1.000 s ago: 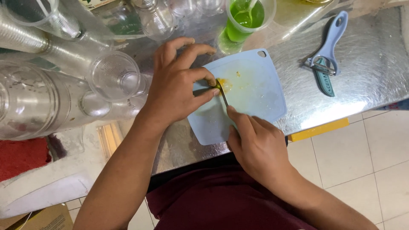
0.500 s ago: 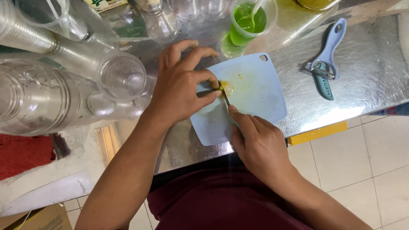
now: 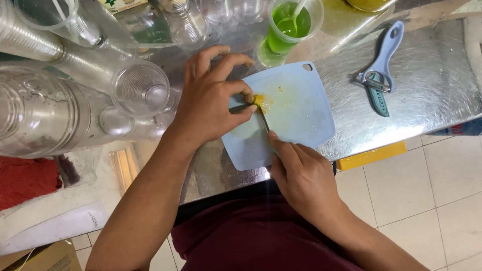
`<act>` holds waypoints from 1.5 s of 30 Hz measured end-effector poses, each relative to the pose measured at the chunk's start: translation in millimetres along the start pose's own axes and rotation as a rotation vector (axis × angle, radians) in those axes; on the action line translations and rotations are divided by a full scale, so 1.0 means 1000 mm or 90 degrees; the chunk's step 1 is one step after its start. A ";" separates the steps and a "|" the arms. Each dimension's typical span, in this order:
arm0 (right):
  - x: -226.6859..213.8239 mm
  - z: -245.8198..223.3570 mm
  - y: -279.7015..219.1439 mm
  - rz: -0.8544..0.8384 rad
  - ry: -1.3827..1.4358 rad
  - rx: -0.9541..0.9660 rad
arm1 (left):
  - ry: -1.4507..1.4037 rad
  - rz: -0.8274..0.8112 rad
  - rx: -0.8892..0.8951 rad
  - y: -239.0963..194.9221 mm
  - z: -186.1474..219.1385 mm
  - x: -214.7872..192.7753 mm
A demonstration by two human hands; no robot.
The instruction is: The person adds ice to a plastic cup containing green liquid, stirs it, and pours yellow liquid from a pitcher into the cup. They then cut a lime on a cutting board and add the pieces to the drink.
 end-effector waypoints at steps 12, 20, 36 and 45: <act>-0.025 0.006 -0.009 -0.057 0.104 0.064 | -0.010 0.002 0.018 0.001 0.000 0.000; -0.003 0.015 0.021 -0.031 0.109 0.096 | -0.026 -0.005 0.011 -0.001 0.001 0.000; -0.006 0.020 -0.006 -0.052 0.031 0.117 | 0.021 -0.013 0.006 -0.003 -0.005 0.012; -0.026 0.042 -0.004 -0.007 0.058 0.191 | -0.017 -0.029 -0.025 -0.002 -0.007 0.014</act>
Point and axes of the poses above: each hand's wrist, its own y-axis towards the middle knuckle, its own x-axis out of the palm, z = x × y, the point moved 8 cm from there along y, towards the middle knuckle, and after that the axes turned 8 degrees about z, right-handed, at the moved point
